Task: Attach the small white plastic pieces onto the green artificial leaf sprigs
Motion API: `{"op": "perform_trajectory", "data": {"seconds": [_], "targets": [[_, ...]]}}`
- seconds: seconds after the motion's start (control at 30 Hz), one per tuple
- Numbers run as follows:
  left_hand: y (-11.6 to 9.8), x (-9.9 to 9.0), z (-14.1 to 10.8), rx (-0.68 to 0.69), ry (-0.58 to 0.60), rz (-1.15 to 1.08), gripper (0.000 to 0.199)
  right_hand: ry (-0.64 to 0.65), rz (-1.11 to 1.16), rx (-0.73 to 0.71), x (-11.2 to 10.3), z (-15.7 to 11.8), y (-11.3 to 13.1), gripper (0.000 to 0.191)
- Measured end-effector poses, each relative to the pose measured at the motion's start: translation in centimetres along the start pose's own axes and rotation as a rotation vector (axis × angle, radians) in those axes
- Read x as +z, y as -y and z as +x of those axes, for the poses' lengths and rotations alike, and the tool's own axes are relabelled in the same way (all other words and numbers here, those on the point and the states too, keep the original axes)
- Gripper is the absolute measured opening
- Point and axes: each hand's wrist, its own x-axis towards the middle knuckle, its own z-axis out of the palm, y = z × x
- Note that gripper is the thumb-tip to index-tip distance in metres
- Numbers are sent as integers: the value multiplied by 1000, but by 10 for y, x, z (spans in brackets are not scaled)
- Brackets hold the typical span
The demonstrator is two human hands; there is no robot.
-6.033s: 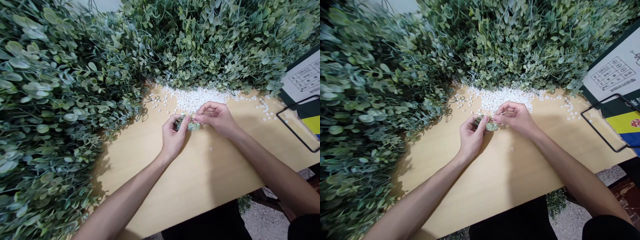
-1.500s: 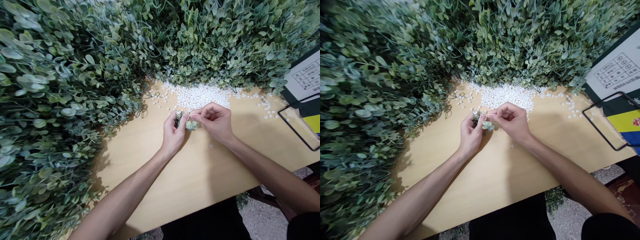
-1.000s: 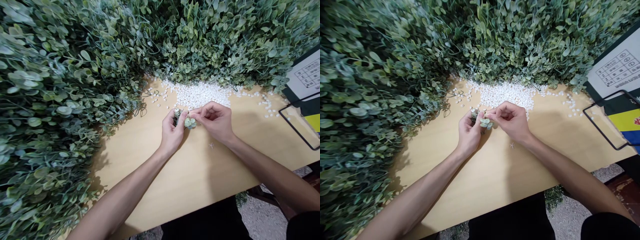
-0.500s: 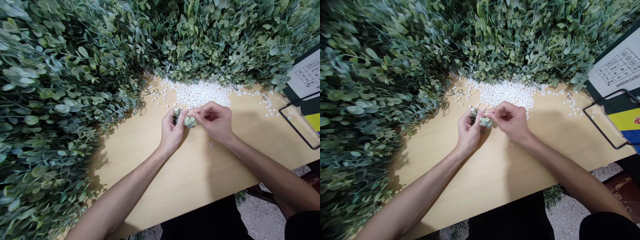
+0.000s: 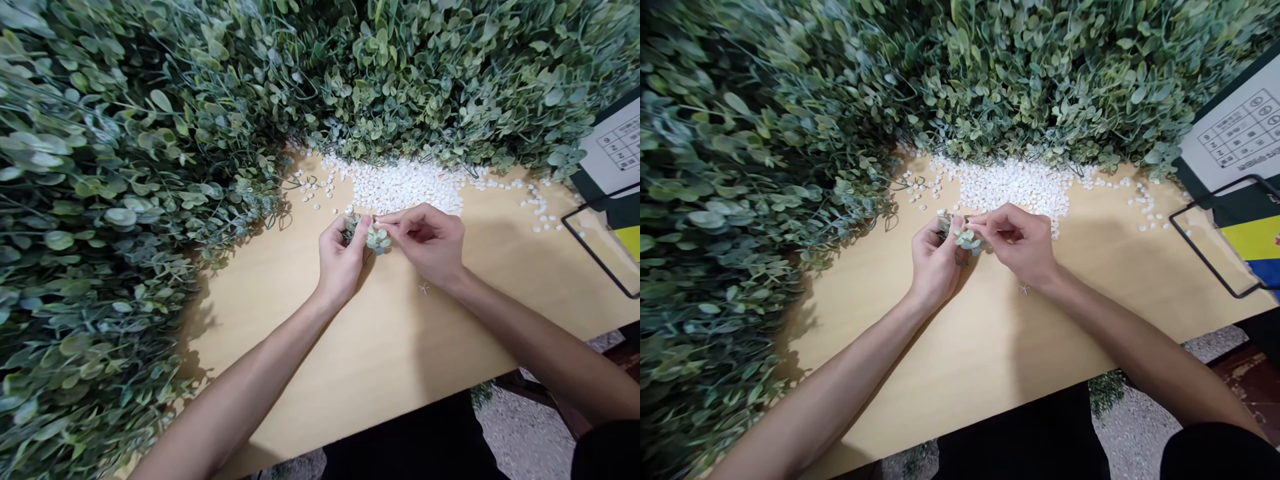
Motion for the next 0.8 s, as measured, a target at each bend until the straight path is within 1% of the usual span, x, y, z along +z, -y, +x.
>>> {"op": "perform_trajectory", "data": {"seconds": [0.17, 0.27, 0.33, 0.53, 0.7, 0.8], "targets": [[-3, 0, 2, -88, 31, -124, 41, 31, -38, -18, -3, -1, 0, 25], [-8, 2, 2, -114, 49, -194, 39, 38, -36, -25, -4, -2, -1, 26], [-10, 3, 1, -115, 62, -215, 36, 47, -38, -42, -5, -2, -2, 26], [-11, 3, 0, -110, 51, -248, 36, 40, -30, -138, -4, 0, -3, 26], [-9, 2, -1, -87, 49, -248, 32, 15, 21, -124, -1, 1, -1, 27], [-8, 2, -1, -87, 64, -250, 30, 31, 52, -114, -2, 1, -1, 28]]}}
